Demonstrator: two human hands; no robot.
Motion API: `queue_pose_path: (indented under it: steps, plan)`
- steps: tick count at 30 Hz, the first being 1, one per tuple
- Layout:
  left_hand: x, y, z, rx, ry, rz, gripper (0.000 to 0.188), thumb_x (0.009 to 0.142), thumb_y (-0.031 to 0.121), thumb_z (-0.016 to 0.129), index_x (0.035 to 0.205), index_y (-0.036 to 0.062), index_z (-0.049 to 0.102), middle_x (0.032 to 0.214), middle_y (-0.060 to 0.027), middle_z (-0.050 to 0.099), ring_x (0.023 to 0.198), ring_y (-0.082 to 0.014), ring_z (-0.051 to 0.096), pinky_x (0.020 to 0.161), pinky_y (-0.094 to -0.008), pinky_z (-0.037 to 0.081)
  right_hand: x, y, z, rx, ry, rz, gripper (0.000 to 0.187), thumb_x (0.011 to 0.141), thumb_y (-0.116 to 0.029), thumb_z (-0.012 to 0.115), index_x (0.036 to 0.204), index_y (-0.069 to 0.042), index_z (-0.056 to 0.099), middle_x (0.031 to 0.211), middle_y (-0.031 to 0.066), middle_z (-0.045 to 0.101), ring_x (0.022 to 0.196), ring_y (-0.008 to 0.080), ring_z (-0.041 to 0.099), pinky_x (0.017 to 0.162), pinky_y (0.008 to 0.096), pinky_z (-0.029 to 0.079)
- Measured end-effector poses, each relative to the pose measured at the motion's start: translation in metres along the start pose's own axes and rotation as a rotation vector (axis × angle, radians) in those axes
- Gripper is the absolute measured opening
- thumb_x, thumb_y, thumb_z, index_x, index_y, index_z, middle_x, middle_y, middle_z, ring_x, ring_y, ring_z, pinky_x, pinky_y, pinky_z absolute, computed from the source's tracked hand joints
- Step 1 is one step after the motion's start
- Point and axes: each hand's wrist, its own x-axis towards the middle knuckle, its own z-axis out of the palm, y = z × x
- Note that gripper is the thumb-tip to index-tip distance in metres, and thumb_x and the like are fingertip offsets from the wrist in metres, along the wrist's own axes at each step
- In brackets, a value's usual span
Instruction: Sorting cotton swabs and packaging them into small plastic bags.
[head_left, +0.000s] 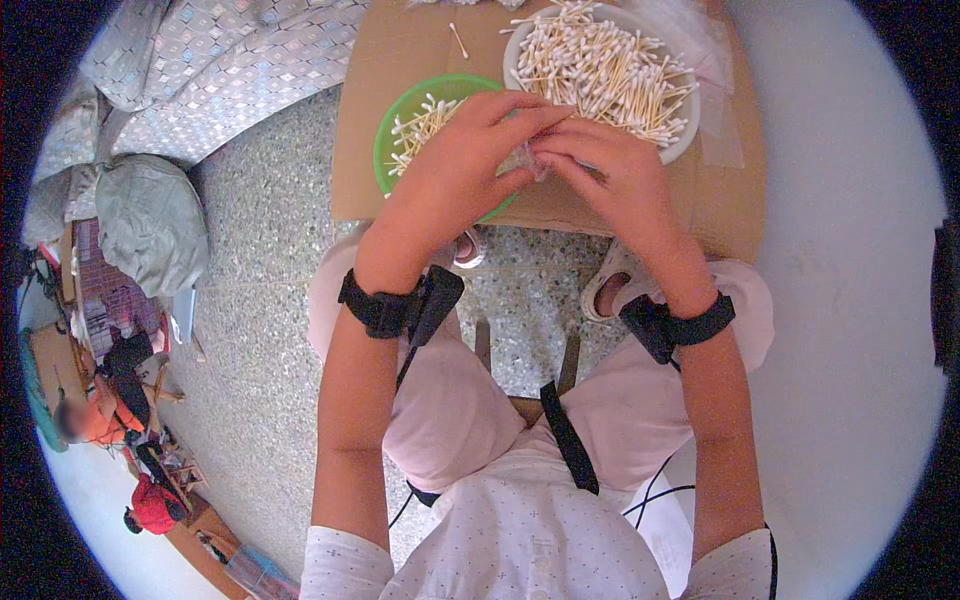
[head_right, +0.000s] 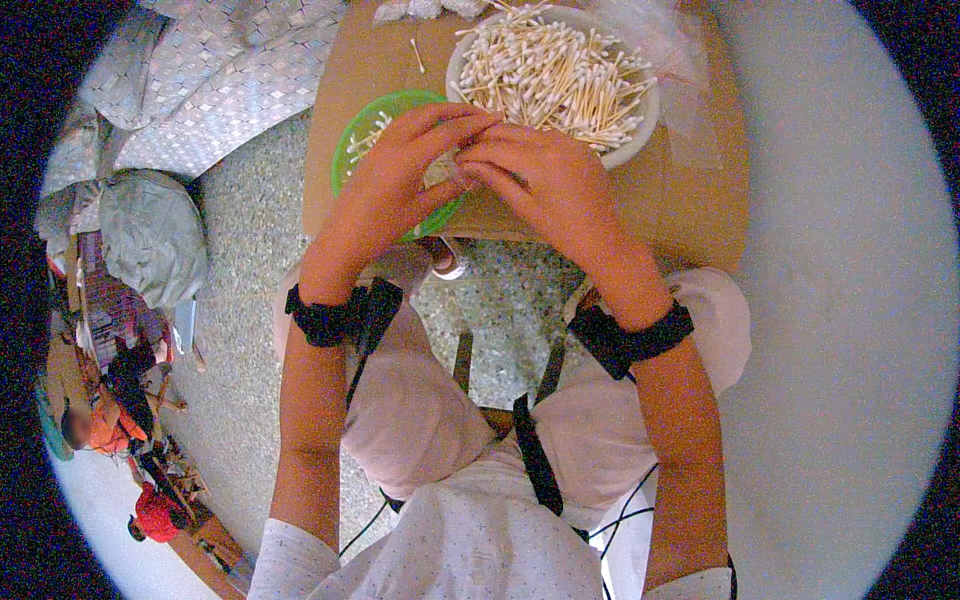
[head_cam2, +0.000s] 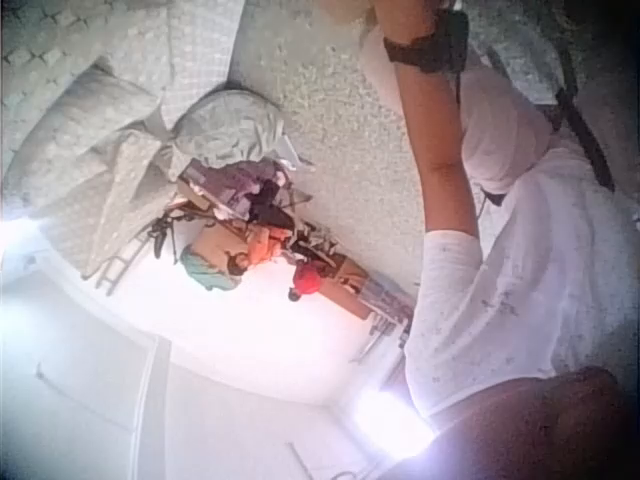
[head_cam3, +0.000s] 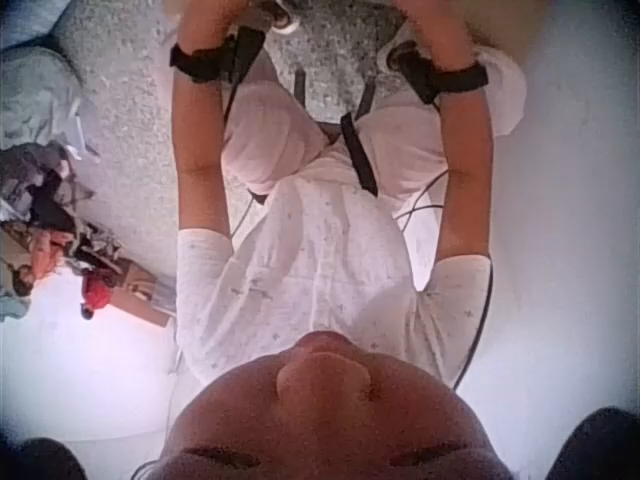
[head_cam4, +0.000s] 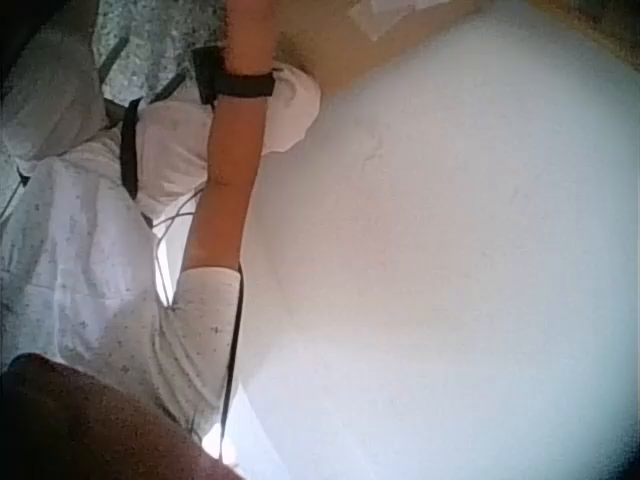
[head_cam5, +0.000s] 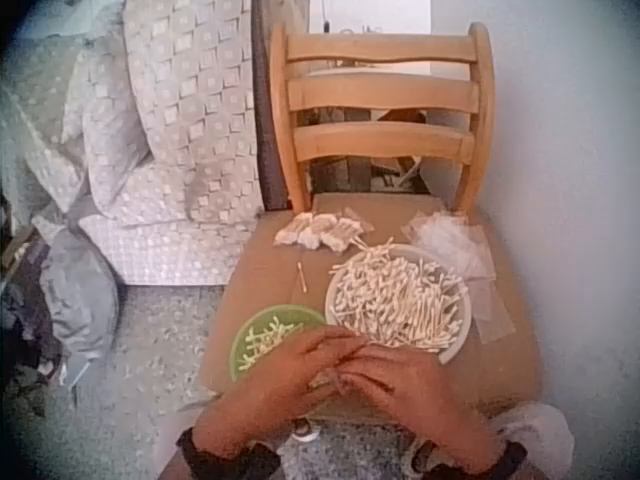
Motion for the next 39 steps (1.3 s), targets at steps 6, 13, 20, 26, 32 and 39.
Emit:
queue_pose_path:
  steps: [6, 13, 20, 26, 32, 39]
  plan:
    - [-0.002, 0.002, -0.003, 0.014, 0.021, 0.032, 0.054, 0.075, 0.026, 0.071, 0.125, 0.0124, 0.055, 0.128, -0.0095, 0.053, 0.121, -0.0323, 0.044, 0.104, -0.0425, 0.033, 0.002, 0.000, -0.020, 0.117, 0.044, 0.149, 0.023, 0.087, -0.027, 0.059, 0.099, -0.009, 0.068, 0.097, 0.0084, 0.067, 0.090, 0.0255, 0.064, 0.081, 0.0342, 0.049]
    - [0.002, 0.013, -0.004, 0.230, 0.010, 0.055, 0.043, 0.079, 0.035, 0.067, 0.120, 0.0232, 0.061, 0.131, -0.0049, 0.050, 0.124, -0.0349, 0.036, 0.106, -0.0471, 0.027, 0.007, 0.035, -0.032, -0.425, 0.234, 0.039, 0.054, 0.078, -0.038, 0.069, 0.125, -0.013, 0.056, 0.129, 0.0146, 0.053, 0.119, 0.0307, 0.049, 0.099, 0.0442, 0.038]
    - [0.009, 0.005, 0.007, 0.221, 0.140, -0.021, 0.028, 0.084, 0.030, 0.063, 0.110, 0.0192, 0.067, 0.128, -0.0054, 0.052, 0.123, -0.0338, 0.037, 0.105, -0.0456, 0.029, 0.002, 0.053, -0.027, -0.458, 0.062, 0.106, 0.093, 0.065, -0.052, 0.075, 0.142, -0.015, 0.035, 0.144, 0.0244, 0.030, 0.131, 0.0431, 0.031, 0.110, 0.0456, 0.026]
    - [0.014, 0.011, 0.011, 0.151, 0.173, -0.072, 0.023, 0.085, 0.027, 0.062, 0.106, 0.0170, 0.068, 0.125, -0.0060, 0.054, 0.121, -0.0321, 0.039, 0.104, -0.0426, 0.031, 0.005, 0.051, -0.025, -0.451, 0.017, 0.161, 0.088, 0.069, -0.047, 0.074, 0.142, -0.016, 0.035, 0.145, 0.0236, 0.028, 0.132, 0.0420, 0.031, 0.108, 0.0458, 0.028]
    - [0.005, 0.059, -0.009, -0.679, 0.080, -0.149, 0.024, 0.081, 0.032, 0.066, 0.096, 0.0139, 0.072, 0.094, -0.0043, 0.065, 0.092, -0.0275, 0.057, 0.085, -0.0354, 0.044, 0.000, 0.043, -0.027, -0.453, -0.042, 0.216, 0.086, 0.070, -0.042, 0.075, 0.141, -0.016, 0.036, 0.143, 0.0220, 0.031, 0.131, 0.0415, 0.031, 0.108, 0.0490, 0.028]
    - [-0.014, 0.180, -0.007, -1.709, 0.033, 0.779, 0.047, 0.079, 0.039, 0.070, 0.105, 0.0009, 0.067, 0.074, -0.0037, 0.057, 0.061, -0.0171, 0.057, 0.049, -0.0289, 0.042, 0.003, 0.033, -0.017, -0.448, -0.043, 0.245, 0.088, 0.067, -0.035, 0.079, 0.141, -0.014, 0.037, 0.140, 0.0233, 0.033, 0.128, 0.0411, 0.033, 0.108, 0.0456, 0.028]
